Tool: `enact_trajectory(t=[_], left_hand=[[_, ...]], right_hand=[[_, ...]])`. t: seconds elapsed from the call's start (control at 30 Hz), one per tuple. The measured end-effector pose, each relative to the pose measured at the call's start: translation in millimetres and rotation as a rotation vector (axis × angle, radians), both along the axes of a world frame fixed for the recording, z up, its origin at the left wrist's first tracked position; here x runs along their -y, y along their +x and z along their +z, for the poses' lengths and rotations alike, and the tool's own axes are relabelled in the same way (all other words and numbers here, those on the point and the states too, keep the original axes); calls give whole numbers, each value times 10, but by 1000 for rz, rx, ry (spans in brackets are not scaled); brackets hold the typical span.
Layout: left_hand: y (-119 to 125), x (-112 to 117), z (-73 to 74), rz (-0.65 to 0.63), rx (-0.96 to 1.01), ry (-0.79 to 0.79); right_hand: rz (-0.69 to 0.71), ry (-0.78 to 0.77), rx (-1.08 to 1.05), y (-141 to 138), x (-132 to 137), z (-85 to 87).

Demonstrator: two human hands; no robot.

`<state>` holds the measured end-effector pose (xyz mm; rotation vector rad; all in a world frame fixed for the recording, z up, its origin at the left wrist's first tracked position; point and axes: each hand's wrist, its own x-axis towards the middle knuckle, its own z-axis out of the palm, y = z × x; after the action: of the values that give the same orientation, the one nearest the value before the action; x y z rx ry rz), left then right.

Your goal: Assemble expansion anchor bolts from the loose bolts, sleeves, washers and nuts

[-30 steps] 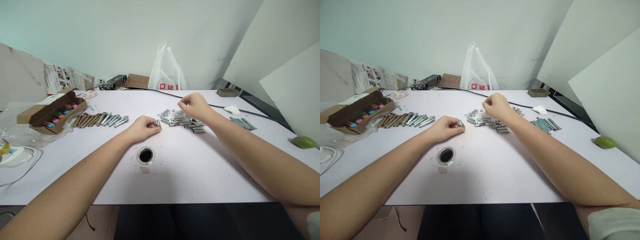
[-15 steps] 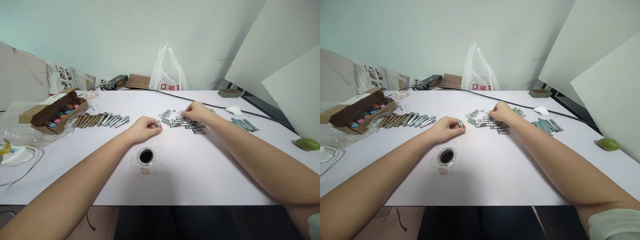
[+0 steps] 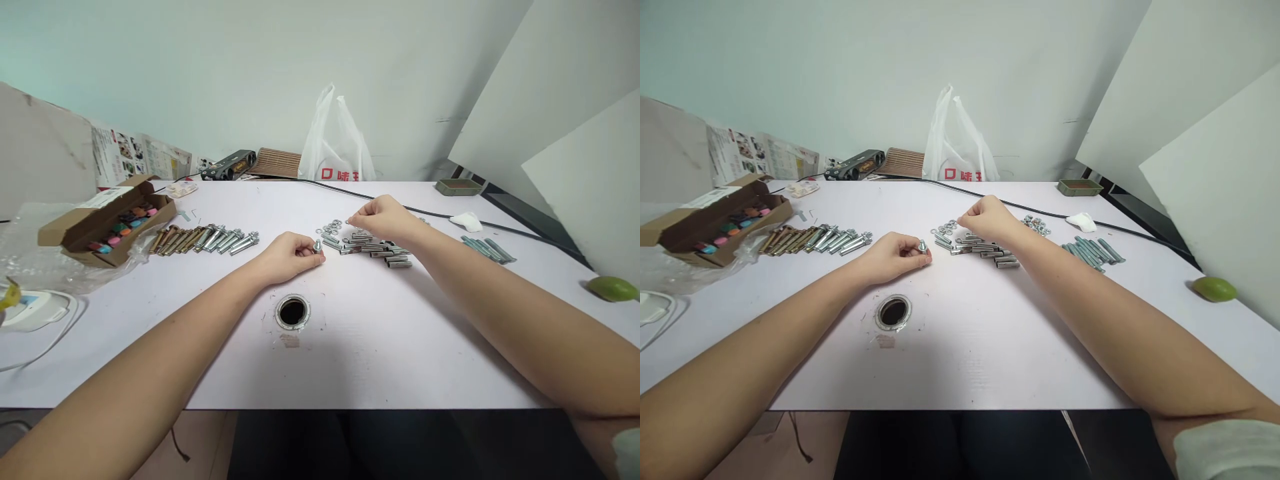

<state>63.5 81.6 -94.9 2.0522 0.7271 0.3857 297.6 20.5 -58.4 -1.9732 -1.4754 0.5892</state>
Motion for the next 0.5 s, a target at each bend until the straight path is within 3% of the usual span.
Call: enact_trajectory(t=[0.1,0.23,0.5], left_hand=[[-4,-1,0,6,-5,8],[-5,-7,-6,2,-4,8],[-2,2,8,-1,12,-7]], right_hand=[[-40,1,152,-3,-36,-24],[-158,-156,367,146,-108,-143],[-145,-256,226,200,-95,-154]])
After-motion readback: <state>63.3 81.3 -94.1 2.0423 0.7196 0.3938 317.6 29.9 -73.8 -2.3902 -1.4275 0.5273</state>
